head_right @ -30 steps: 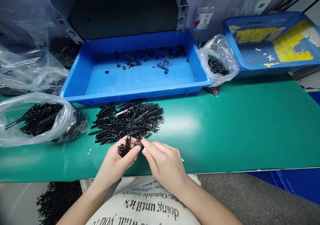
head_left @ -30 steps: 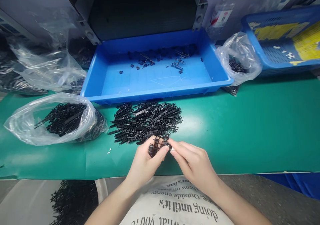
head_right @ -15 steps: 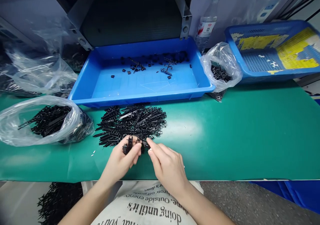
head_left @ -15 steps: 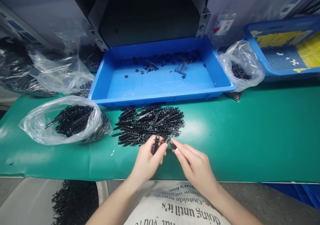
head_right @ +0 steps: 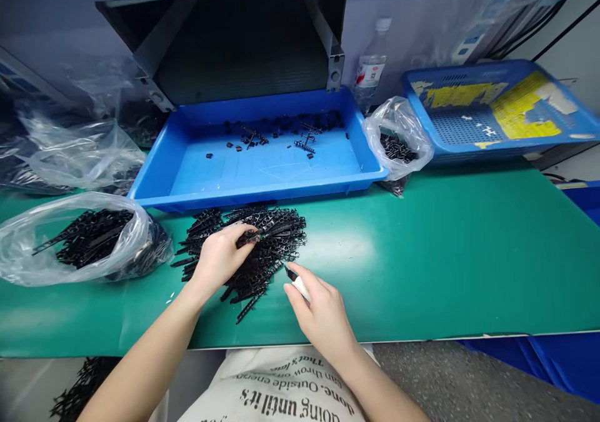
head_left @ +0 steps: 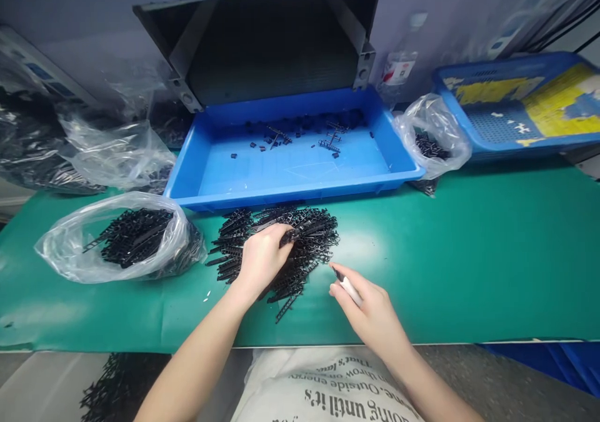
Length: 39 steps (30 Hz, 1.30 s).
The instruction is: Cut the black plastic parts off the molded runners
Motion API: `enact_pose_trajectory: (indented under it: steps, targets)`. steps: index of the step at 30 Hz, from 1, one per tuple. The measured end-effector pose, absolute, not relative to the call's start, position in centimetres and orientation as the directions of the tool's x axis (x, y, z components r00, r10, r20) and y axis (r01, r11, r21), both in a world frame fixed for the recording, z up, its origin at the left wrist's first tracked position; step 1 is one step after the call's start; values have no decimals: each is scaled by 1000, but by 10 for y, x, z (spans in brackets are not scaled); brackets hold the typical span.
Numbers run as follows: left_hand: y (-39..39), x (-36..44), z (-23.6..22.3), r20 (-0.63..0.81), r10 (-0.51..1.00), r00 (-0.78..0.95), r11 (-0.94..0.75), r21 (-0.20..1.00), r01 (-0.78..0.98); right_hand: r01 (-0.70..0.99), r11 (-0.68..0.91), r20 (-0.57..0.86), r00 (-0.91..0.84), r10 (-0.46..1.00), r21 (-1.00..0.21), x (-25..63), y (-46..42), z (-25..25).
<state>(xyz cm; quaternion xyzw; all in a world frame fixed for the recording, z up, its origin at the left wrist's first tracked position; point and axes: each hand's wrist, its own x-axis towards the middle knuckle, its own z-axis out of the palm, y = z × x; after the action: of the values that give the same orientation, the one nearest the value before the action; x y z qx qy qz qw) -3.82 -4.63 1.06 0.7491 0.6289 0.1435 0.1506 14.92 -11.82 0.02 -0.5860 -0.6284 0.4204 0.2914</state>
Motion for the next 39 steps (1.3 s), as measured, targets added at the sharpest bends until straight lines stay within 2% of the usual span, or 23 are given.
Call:
enact_pose_trajectory:
  steps: [2, 5, 7, 10, 13, 17, 21, 26, 39]
  targets:
    - [-63, -39, 21, 45, 975, 219, -205, 572, 794, 411, -93, -164, -142, 976, -907, 150, -113, 5]
    - [-88, -35, 32, -63, 938, 341, -175, 763, 623, 245, -145, -198, -209, 958, -959, 147, -104, 12]
    - [-101, -29, 34, -150, 921, 360, -65, 852, 520, 147, -167, -202, -266, 943, -975, 142, -101, 14]
    - [-113, -22, 30, -272, 923, 271, 175, 926, 333, 58, -170, -179, -326, 928, -984, 136, -100, 14]
    - [-118, -19, 22, -382, 904, 191, 350, 919, 181, 112, -126, -156, -326, 932, -986, 137, -102, 11]
    - [-119, -21, 14, -414, 897, 155, 409, 910, 63, 360, 69, -67, -353, 933, -930, 148, -106, 12]
    - [-119, -22, 11, -413, 903, 117, 414, 910, 18, 517, 283, 12, -464, 886, -808, 152, -111, 17]
    - [-121, -21, 15, -444, 891, 92, 440, 896, 61, 593, 417, 102, -490, 866, -689, 147, -116, 18]
    - [-122, -20, 13, -370, 927, 64, 361, 926, 111, 633, 441, 153, -457, 876, -636, 142, -120, 15]
